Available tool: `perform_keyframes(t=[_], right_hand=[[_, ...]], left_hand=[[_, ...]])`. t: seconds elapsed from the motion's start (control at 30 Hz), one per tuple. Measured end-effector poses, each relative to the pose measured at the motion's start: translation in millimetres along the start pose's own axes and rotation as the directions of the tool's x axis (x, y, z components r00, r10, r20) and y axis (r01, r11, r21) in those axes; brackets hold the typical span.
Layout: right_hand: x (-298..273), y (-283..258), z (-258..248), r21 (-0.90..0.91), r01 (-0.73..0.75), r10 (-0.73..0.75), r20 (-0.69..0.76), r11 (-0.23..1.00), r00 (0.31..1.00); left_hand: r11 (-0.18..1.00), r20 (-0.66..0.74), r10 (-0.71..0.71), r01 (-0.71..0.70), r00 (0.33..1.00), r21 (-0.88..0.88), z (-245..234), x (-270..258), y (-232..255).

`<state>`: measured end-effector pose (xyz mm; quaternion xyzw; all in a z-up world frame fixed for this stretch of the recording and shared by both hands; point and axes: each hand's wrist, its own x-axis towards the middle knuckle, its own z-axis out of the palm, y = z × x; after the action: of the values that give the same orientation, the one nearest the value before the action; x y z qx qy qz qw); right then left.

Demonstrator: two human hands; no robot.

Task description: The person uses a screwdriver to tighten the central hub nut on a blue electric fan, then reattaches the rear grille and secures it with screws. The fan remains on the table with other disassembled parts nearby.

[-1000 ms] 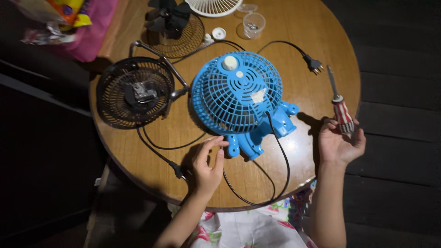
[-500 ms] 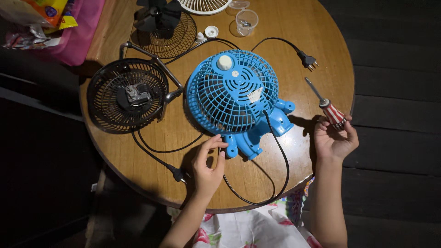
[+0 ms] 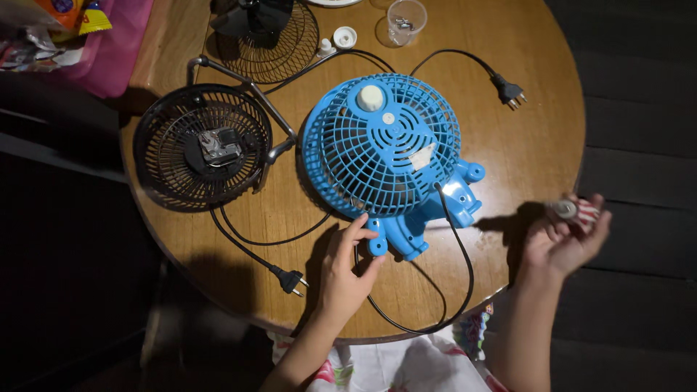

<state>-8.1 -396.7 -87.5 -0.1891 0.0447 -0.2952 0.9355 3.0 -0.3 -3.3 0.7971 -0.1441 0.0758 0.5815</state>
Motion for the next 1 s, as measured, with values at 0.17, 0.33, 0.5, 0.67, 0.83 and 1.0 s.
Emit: perform_keyframes(t=[0.17, 0.33, 0.5, 0.67, 0.83, 1.0], right_hand=[[-41.3, -27.2, 14.3, -0.422, 0.314, -0.263, 0.177, 0.851, 0.948], [-65.3, -55.3, 31.4, -0.504, 0.842, -0.481, 0.796, -0.193, 0.367], [-105.6, -41.1, 73.9, -0.636, 0.771, -0.409, 0.711, -0.028, 0.572], [-119.1, 0.0, 129.0, -0.732, 0.672, -0.214, 0.643, 0.111, 0.736], [-127.5, 36.9, 161.5, -0.773, 0.585, -0.129, 0.572, 0.246, 0.810], [-107.2, 33.5, 180.9, -0.722, 0.628, 0.130, 0.680, 0.292, 0.722]], left_hand=[[0.998, 0.023, -0.062, 0.063, 0.998, -0.029, -0.8, 1.9, -6.2], [0.982, 0.034, -0.156, 0.158, 0.987, -0.100, 1.6, 2.0, -11.0], [0.968, 0.051, -0.211, 0.216, 0.976, -0.130, 2.1, 1.3, -14.5], [0.974, 0.065, -0.188, 0.195, 0.980, -0.112, 0.4, 0.3, -15.8], [0.976, 0.066, -0.180, 0.187, 0.981, -0.111, 0.3, 0.5, -15.8], [0.980, 0.071, -0.165, 0.171, 0.984, -0.099, -0.7, 0.1, -13.6]])
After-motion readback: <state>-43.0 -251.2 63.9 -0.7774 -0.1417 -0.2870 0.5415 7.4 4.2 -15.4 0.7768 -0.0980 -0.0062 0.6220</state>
